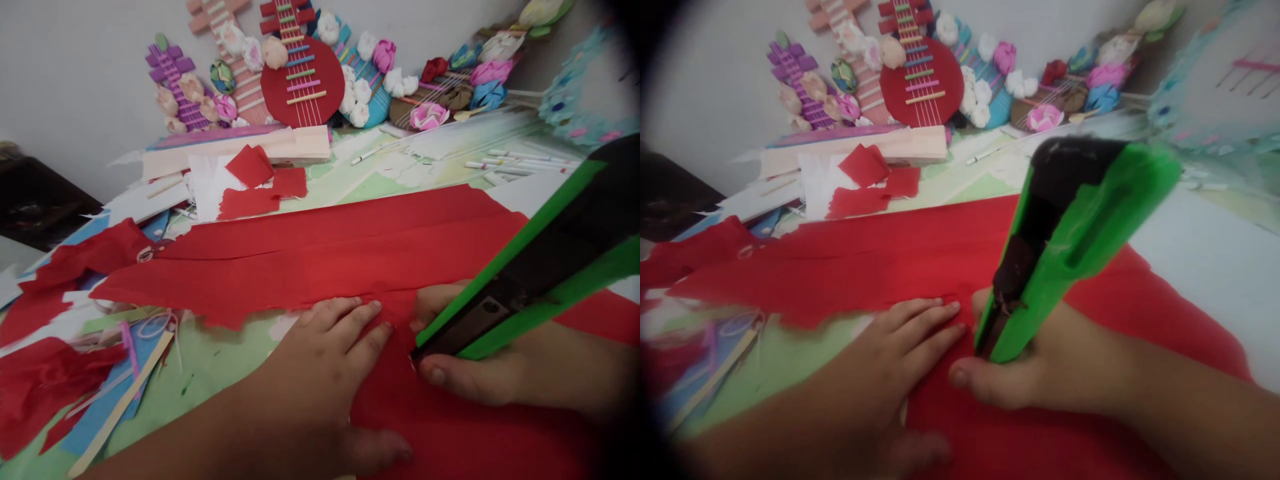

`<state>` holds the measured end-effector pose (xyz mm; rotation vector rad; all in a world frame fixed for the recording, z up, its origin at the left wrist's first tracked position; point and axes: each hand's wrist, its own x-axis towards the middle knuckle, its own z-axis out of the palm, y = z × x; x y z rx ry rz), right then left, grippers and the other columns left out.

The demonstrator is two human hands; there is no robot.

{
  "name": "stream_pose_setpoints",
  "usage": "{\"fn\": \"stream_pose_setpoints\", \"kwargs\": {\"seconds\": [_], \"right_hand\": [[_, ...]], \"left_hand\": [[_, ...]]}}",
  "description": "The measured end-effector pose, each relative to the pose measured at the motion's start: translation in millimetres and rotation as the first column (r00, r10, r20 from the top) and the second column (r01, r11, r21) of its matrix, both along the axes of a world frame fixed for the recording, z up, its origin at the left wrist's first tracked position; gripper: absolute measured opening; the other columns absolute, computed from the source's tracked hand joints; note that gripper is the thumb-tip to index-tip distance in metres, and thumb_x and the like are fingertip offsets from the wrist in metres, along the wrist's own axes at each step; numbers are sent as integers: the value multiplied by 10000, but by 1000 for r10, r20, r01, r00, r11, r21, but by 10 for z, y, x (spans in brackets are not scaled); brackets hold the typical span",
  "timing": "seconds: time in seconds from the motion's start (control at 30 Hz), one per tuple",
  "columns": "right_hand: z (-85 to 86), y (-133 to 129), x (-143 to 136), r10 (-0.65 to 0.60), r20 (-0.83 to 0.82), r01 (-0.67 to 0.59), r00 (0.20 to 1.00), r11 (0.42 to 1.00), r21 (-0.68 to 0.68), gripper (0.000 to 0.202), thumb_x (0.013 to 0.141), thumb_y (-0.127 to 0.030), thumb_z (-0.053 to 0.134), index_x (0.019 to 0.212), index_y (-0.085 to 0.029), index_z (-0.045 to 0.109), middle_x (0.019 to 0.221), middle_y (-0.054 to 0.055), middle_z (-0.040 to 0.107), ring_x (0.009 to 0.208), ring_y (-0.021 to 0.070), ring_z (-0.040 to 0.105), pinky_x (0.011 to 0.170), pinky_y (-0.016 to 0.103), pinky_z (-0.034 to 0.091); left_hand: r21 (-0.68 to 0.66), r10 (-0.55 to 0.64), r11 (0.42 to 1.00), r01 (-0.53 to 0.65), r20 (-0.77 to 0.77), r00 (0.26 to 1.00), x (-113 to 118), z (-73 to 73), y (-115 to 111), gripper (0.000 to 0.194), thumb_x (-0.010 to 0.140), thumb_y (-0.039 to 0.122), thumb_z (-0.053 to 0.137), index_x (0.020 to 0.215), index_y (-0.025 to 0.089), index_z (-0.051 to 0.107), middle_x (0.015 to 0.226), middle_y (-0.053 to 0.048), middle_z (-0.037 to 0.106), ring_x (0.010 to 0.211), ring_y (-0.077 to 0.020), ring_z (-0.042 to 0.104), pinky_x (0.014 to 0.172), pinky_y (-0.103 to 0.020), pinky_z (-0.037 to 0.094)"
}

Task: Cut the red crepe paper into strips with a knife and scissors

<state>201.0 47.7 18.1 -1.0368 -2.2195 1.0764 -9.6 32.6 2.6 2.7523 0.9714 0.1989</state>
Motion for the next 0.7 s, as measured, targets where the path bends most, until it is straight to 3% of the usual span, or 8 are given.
{"fn": "stream_pose_setpoints", "kwargs": {"seconds": [0.13,0.43,0.57,0.7], "right_hand": [[-4,0,1,40,4,-40,999,999,-2,207,766,-304,555,643,-195,429,554,-59,456,469,72,457,407,170,364],[-10,-23,-28,2,109,-20,994,985,170,210,739,-248,533,593,-200,389,515,-71,394,411,61,360,377,198,273],[-60,-17,-30,-57,120,23,991,962,273,205,726,-296,532,604,-198,400,501,-62,399,429,78,376,394,216,268],[-79,-13,-29,-39,132,-2,991,954,300,203,729,-288,528,600,-190,406,507,-60,421,437,72,386,413,206,284]], "left_hand": [[2,6,1000,-6,-8,1000,10,7,-3,845,667,704,527,1286,137,431,1342,-140,409,1214,-343,352,969,-504,327],[-2,-2,1000,2,-8,1000,10,12,10,856,659,694,548,1289,128,428,1330,-155,420,1202,-355,363,957,-515,338],[-4,-3,1000,3,-17,1000,10,16,14,855,665,693,544,1291,122,427,1331,-159,417,1203,-359,359,959,-520,334],[-14,-6,1000,5,-23,1000,11,20,10,854,673,698,527,1303,134,412,1341,-152,407,1207,-358,356,966,-518,324]]}}
